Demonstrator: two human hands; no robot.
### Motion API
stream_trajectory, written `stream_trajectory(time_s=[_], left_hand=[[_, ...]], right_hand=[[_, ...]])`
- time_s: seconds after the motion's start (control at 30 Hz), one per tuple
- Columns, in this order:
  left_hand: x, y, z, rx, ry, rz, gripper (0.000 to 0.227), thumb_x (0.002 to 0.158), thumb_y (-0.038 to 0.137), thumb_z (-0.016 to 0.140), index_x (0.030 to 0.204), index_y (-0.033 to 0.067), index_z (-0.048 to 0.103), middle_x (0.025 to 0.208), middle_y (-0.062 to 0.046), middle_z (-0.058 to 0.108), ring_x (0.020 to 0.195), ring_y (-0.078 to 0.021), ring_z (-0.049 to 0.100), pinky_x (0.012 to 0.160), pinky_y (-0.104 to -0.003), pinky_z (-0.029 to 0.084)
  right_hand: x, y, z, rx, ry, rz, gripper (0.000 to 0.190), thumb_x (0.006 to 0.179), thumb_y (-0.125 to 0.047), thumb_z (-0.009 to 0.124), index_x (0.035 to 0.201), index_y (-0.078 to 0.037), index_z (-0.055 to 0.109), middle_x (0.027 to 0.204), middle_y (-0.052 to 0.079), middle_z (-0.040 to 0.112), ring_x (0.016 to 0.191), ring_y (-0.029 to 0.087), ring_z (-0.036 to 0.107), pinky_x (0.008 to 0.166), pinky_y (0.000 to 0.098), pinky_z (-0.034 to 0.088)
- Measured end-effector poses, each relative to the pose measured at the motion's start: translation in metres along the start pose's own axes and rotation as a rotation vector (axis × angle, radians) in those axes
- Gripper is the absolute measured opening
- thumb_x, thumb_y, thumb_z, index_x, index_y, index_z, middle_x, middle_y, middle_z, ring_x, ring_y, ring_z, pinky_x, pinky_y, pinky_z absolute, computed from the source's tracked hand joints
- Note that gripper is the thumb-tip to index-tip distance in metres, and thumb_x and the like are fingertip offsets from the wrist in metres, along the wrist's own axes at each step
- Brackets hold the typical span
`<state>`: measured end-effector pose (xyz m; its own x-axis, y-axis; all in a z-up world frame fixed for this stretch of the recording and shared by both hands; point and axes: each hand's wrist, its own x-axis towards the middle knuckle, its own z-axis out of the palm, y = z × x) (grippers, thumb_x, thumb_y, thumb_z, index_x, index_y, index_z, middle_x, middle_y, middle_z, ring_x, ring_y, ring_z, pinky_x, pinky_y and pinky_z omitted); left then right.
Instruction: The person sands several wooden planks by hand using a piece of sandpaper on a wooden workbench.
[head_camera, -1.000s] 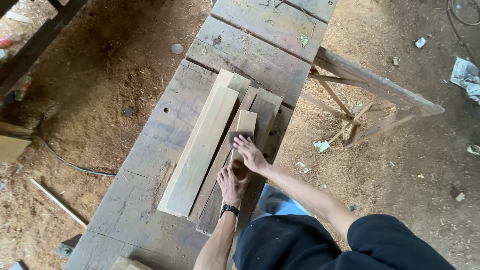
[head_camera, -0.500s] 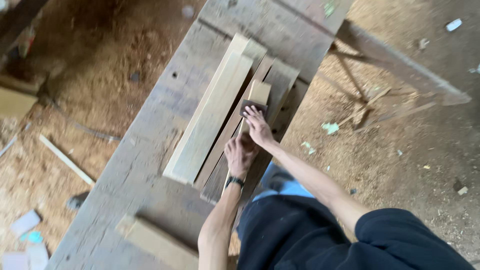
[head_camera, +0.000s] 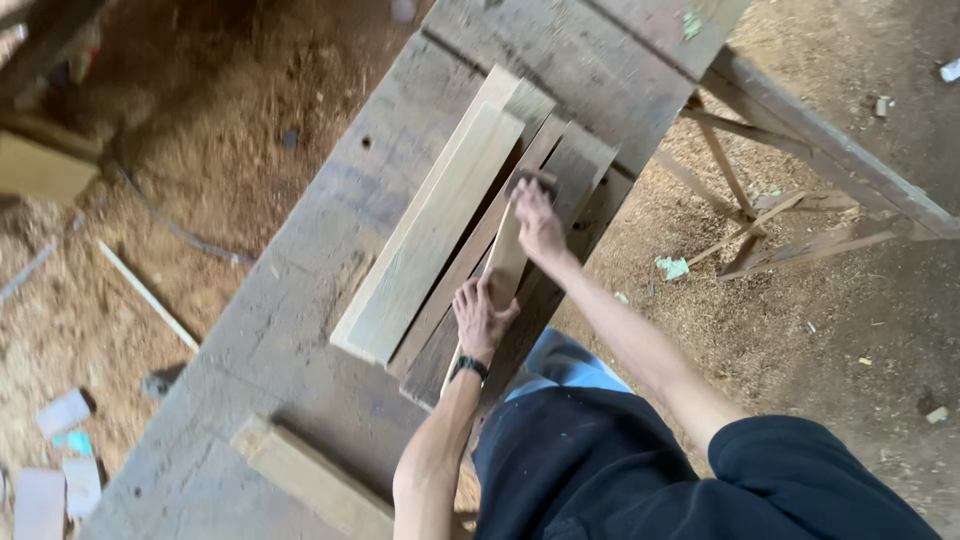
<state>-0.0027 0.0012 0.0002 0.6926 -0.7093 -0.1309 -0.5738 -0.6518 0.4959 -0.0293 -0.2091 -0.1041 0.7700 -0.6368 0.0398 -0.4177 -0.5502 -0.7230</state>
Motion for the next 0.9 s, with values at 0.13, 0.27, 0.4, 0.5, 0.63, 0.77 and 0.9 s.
stream_trajectory(time_s=[0.13, 0.27, 0.4, 0.5, 0.63, 0.77, 0.9], left_hand=[[-0.002, 0.003, -0.006, -0.021, -0.018, 0.017, 0.081, 0.072, 0.041, 0.083, 0.14, 0.0135, 0.049, 0.125, -0.013, 0.053, 0.119, -0.0357, 0.049, 0.106, -0.05, 0.039], [0.004, 0.008, -0.004, 0.021, 0.011, 0.025, 0.082, 0.072, 0.041, 0.081, 0.142, 0.0132, 0.047, 0.123, -0.013, 0.053, 0.12, -0.0357, 0.048, 0.105, -0.051, 0.039], [0.003, 0.007, -0.002, 0.071, -0.025, 0.001, 0.083, 0.074, 0.044, 0.08, 0.144, 0.0137, 0.045, 0.123, -0.013, 0.052, 0.119, -0.0351, 0.048, 0.106, -0.05, 0.038], [0.005, 0.006, 0.002, 0.087, -0.033, -0.001, 0.084, 0.074, 0.044, 0.079, 0.144, 0.0142, 0.045, 0.125, -0.012, 0.053, 0.12, -0.0347, 0.048, 0.106, -0.05, 0.038], [0.002, 0.003, 0.003, 0.091, -0.019, 0.021, 0.084, 0.074, 0.045, 0.08, 0.144, 0.0147, 0.045, 0.124, -0.012, 0.053, 0.12, -0.0344, 0.048, 0.107, -0.05, 0.038], [0.004, 0.004, 0.004, 0.065, -0.048, -0.025, 0.084, 0.073, 0.044, 0.081, 0.144, 0.0168, 0.046, 0.127, -0.011, 0.053, 0.12, -0.0338, 0.048, 0.107, -0.05, 0.038], [0.002, 0.002, 0.004, 0.108, -0.047, -0.008, 0.084, 0.073, 0.045, 0.082, 0.143, 0.0158, 0.045, 0.125, -0.013, 0.052, 0.121, -0.0348, 0.047, 0.107, -0.05, 0.038]], right_hand=[[-0.061, -0.031, -0.008, -0.098, -0.1, -0.151, 0.063, 0.082, 0.013, 0.048, 0.143, -0.001, 0.054, 0.162, 0.016, 0.035, 0.152, 0.035, 0.027, 0.126, 0.0498, 0.022], [-0.022, 0.005, -0.021, -0.11, -0.157, -0.201, 0.053, 0.089, 0.008, 0.048, 0.14, -0.001, 0.057, 0.16, 0.013, 0.041, 0.152, 0.03, 0.033, 0.127, 0.0471, 0.025], [0.025, 0.024, -0.005, -0.079, -0.039, -0.014, 0.045, 0.098, 0.008, 0.044, 0.14, -0.002, 0.058, 0.161, 0.014, 0.04, 0.153, 0.032, 0.032, 0.129, 0.0475, 0.021], [0.006, 0.009, -0.002, -0.119, -0.011, -0.054, 0.053, 0.091, 0.014, 0.042, 0.14, 0.0, 0.057, 0.16, 0.017, 0.04, 0.152, 0.036, 0.033, 0.128, 0.0493, 0.019], [-0.049, -0.025, -0.008, -0.006, -0.073, -0.17, 0.05, 0.091, 0.01, 0.047, 0.14, 0.003, 0.054, 0.158, 0.019, 0.042, 0.149, 0.037, 0.033, 0.126, 0.0508, 0.019], [-0.013, 0.003, -0.017, -0.064, -0.075, -0.241, 0.05, 0.094, 0.012, 0.046, 0.141, 0.0, 0.058, 0.158, 0.015, 0.045, 0.151, 0.033, 0.036, 0.129, 0.0481, 0.023], [0.029, 0.004, -0.007, -0.054, -0.008, 0.053, 0.037, 0.098, 0.003, 0.051, 0.135, 0.002, 0.059, 0.154, 0.017, 0.047, 0.149, 0.034, 0.037, 0.125, 0.0505, 0.026]])
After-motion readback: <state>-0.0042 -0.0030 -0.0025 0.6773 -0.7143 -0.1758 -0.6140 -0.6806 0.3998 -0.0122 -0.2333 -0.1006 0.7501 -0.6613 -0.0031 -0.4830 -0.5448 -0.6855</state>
